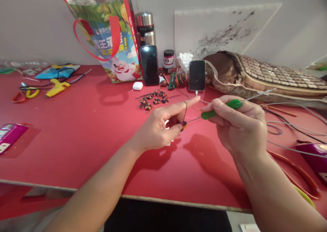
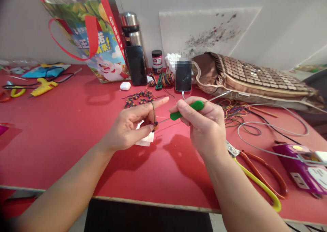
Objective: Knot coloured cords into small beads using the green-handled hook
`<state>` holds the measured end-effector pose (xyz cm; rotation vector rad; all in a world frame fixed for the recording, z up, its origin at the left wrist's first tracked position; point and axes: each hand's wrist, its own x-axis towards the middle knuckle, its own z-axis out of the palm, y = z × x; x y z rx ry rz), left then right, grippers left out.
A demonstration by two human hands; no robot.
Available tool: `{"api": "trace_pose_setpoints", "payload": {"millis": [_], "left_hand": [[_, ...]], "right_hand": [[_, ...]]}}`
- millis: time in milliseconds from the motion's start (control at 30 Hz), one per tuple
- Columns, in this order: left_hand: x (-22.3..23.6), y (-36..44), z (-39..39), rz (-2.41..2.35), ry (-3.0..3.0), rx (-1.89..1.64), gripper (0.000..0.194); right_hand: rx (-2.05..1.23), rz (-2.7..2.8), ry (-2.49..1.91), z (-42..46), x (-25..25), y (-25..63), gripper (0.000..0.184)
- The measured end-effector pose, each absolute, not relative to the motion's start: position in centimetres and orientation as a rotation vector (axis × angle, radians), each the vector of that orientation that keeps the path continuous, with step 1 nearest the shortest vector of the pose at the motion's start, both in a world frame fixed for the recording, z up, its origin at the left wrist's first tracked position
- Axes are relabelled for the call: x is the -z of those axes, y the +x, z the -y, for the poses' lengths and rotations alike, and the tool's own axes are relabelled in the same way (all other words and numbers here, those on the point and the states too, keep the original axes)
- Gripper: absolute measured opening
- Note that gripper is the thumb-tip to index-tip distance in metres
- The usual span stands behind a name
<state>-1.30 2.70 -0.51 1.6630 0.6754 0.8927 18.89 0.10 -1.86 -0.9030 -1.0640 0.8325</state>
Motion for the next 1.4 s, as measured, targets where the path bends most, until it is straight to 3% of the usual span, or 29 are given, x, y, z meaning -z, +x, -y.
{"api": "trace_pose_setpoints", "payload": {"millis": [333,567,1033,1233,1400], "left_hand": [[-0.1,-1.8,-2.4,-0.608,1.535,-0.821,0.056],[0.1,-1.8,-2.6,-0.543,1.385,-0.907,0.05],[0.3,-1.0,-2.3,-0.75,1.457,-1.076,0.051],[0.4,-0.6,-2.8,-0.785,1.442,-1.128,0.026],[1.2,-0.7,-3.6,-0.694,1.507,-1.186,0.035]], "right_hand": [[-1.294,0.936,-0.881,-1.1,1.3,19.2,0.029],[-1.403,1.018,-0.799,-1.4,1.8,19.5,0.028],[-0.455,1.199,-0.79,1.0,2.1,17.9,0.015],[-0.121,1.519,-0.824,2.1,2.1,17.3,0.017],[0.066,1.631,-0.766,2.0,1.8,17.0,0.022]]}}
